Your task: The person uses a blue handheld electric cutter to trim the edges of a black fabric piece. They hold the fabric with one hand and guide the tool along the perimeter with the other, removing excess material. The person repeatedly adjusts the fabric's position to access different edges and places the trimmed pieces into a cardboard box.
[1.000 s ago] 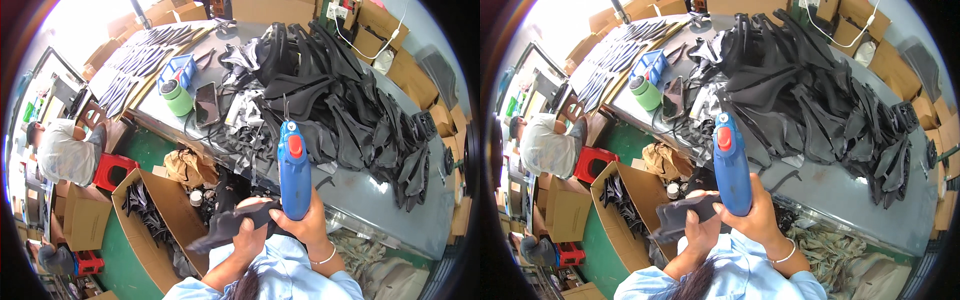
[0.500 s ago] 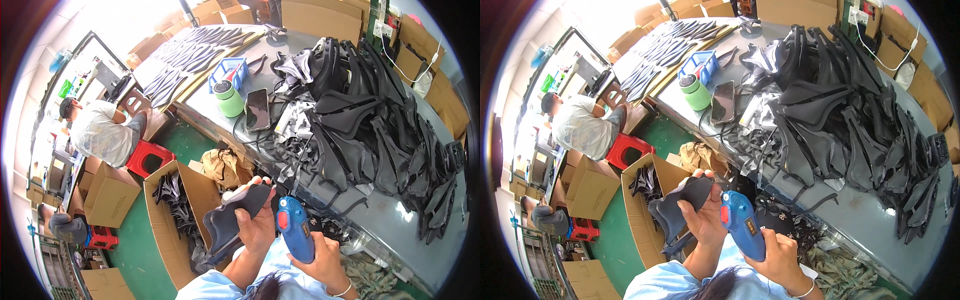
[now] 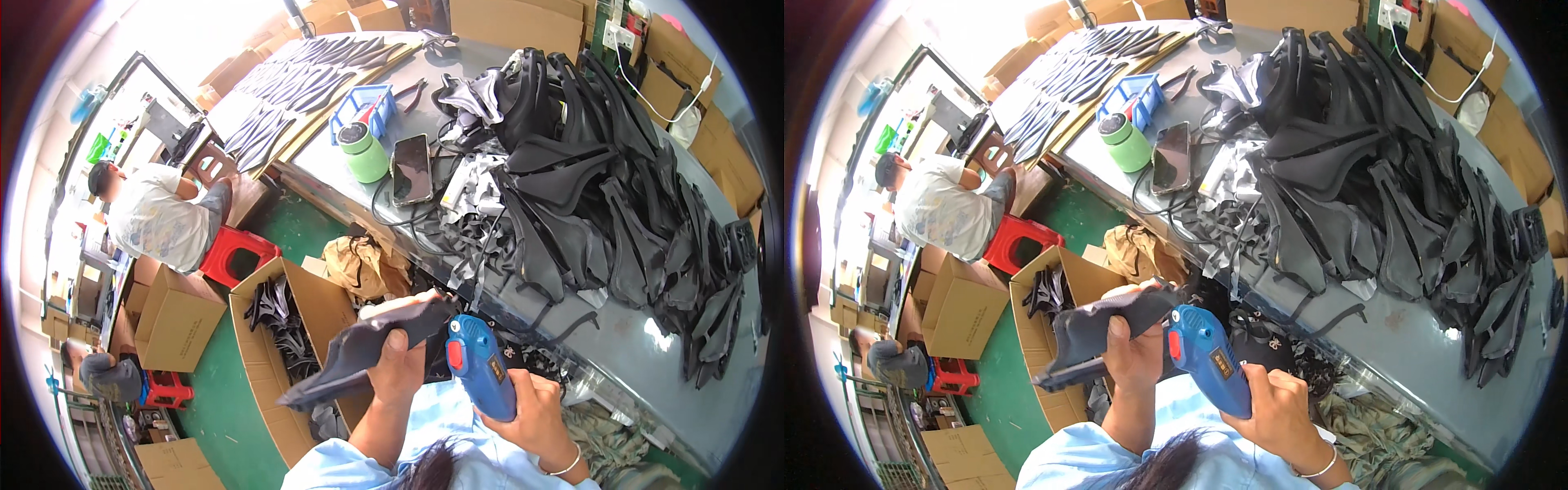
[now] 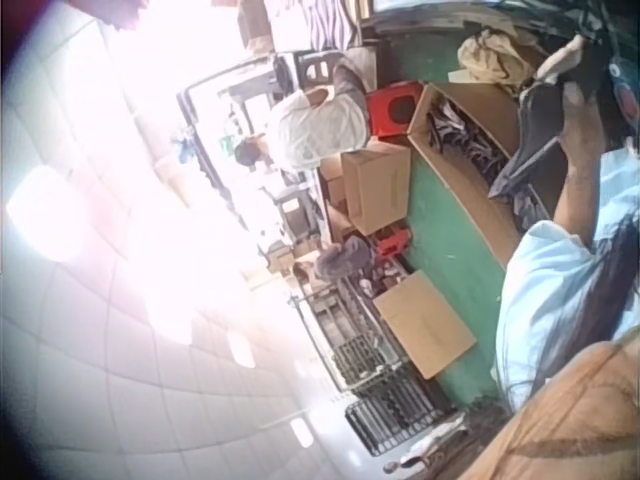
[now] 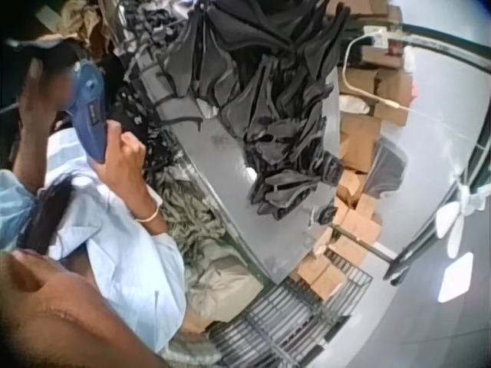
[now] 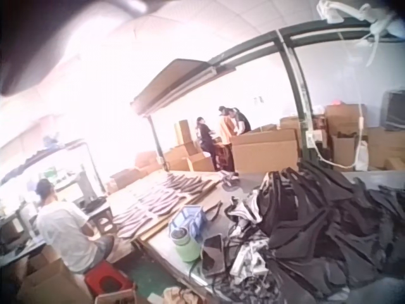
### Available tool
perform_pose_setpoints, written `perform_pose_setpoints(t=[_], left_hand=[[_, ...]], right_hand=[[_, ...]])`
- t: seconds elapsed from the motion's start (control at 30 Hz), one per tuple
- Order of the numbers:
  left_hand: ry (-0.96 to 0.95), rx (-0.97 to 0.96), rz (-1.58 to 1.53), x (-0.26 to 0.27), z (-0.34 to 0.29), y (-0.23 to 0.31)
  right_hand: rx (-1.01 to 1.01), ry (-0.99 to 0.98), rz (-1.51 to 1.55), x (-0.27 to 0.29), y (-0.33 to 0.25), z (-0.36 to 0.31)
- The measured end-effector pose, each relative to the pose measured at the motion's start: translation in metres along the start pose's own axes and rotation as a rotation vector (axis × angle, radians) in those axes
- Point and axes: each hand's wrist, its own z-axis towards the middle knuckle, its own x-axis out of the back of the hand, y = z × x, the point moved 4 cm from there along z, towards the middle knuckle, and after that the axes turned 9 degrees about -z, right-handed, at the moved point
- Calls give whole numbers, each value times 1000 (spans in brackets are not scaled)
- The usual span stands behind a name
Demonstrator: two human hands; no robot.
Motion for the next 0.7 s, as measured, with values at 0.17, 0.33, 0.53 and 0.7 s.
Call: perform_pose_setpoints(t=[0.17,0.33,0.53,0.7], left_hand=[[-4,157,45,-6,11,18],[-14,252,206,-9,13,20],[-57,179,345,-10,17,22],[-58,73,115,-17,21,25]], right_hand=[[12,-28,-59,3,4,1],[17,-15,-80,2,6,0],[9,4,-50,-1,6,-1],[-1,7,-37,-1,9,-3]])
